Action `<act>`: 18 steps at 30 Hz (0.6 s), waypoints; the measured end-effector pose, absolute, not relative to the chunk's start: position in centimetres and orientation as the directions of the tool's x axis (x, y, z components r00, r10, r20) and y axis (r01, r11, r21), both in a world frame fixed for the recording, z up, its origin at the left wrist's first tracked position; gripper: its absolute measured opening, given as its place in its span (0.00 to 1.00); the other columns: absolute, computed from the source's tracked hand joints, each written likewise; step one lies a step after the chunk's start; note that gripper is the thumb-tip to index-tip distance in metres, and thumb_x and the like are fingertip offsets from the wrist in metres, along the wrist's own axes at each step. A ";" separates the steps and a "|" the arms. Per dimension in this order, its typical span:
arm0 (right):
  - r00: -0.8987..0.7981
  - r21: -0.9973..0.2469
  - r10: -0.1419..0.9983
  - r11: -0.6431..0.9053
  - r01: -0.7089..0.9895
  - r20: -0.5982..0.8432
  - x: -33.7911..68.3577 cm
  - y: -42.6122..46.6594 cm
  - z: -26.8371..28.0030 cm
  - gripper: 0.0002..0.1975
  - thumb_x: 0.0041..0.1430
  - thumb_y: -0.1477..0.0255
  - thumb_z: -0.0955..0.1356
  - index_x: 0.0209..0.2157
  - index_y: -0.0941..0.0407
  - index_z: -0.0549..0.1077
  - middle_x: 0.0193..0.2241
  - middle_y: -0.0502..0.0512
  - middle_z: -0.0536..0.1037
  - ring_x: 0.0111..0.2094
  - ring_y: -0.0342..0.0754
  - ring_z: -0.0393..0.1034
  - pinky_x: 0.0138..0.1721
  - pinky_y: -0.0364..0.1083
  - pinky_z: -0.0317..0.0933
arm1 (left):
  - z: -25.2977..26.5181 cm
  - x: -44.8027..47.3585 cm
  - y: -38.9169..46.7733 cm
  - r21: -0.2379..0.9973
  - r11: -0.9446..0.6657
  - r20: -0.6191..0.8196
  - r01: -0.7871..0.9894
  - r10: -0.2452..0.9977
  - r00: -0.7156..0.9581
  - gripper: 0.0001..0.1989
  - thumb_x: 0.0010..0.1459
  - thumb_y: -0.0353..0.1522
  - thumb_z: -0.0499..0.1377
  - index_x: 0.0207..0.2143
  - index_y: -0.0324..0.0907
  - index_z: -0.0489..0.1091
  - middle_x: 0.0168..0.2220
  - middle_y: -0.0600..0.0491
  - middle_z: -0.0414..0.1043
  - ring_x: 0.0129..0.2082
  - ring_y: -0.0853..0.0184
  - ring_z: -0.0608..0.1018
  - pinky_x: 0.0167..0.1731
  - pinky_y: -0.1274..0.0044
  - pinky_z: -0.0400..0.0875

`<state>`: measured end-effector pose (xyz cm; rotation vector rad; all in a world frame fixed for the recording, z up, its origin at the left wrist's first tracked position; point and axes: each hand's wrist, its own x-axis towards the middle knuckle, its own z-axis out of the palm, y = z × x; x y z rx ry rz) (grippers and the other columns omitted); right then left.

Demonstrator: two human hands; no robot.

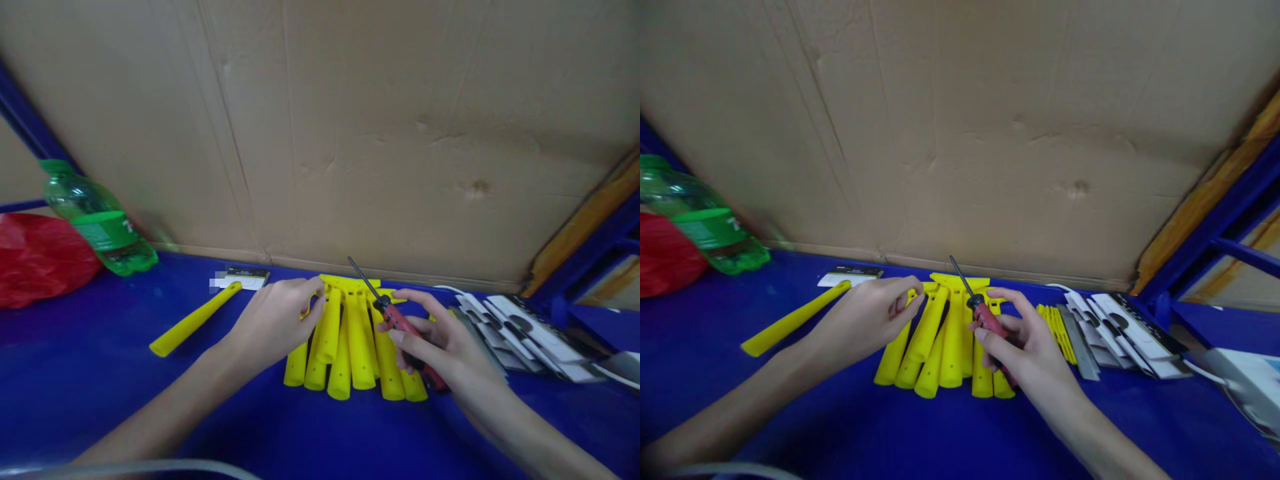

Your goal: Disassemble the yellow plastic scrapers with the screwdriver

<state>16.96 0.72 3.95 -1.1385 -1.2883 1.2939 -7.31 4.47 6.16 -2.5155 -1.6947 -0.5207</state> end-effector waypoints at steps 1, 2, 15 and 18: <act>-0.119 -0.999 0.993 -0.017 -0.031 -0.013 16.6 0.6 4.2 0.29 0.52 0.60 0.77 0.54 0.51 0.69 0.33 0.51 0.82 0.24 0.44 0.71 0.29 0.45 0.66 | 5.9 -8.1 4.2 0.092 -0.336 0.313 0.937 0.903 0.293 0.11 0.69 0.33 0.51 0.39 0.43 0.72 0.33 0.51 0.76 0.30 0.63 0.78 0.31 0.73 0.67; -0.127 -0.998 0.991 -0.041 -0.041 -0.036 16.4 0.4 4.4 0.30 0.51 0.60 0.78 0.54 0.51 0.70 0.34 0.52 0.82 0.25 0.44 0.71 0.30 0.45 0.66 | 5.7 -8.9 4.0 0.046 -0.265 0.306 0.963 0.921 0.239 0.11 0.70 0.33 0.50 0.41 0.42 0.72 0.37 0.49 0.77 0.34 0.61 0.79 0.34 0.72 0.70; -0.016 -0.987 0.989 -0.146 -0.060 -0.146 15.8 -1.8 5.0 0.34 0.46 0.60 0.80 0.55 0.46 0.73 0.38 0.53 0.83 0.23 0.44 0.71 0.27 0.46 0.68 | 3.7 -15.8 4.4 -0.128 0.168 0.127 0.977 0.980 -0.152 0.20 0.67 0.23 0.44 0.56 0.35 0.68 0.46 0.33 0.74 0.44 0.46 0.81 0.38 0.65 0.76; 0.033 -0.986 0.986 -0.161 -0.045 -0.163 16.1 -2.0 4.9 0.34 0.45 0.59 0.80 0.55 0.46 0.74 0.33 0.53 0.81 0.24 0.48 0.72 0.26 0.48 0.69 | 3.8 -15.0 4.4 -0.112 0.162 0.159 0.980 0.977 -0.143 0.23 0.65 0.19 0.43 0.56 0.35 0.67 0.46 0.34 0.72 0.45 0.49 0.80 0.39 0.67 0.76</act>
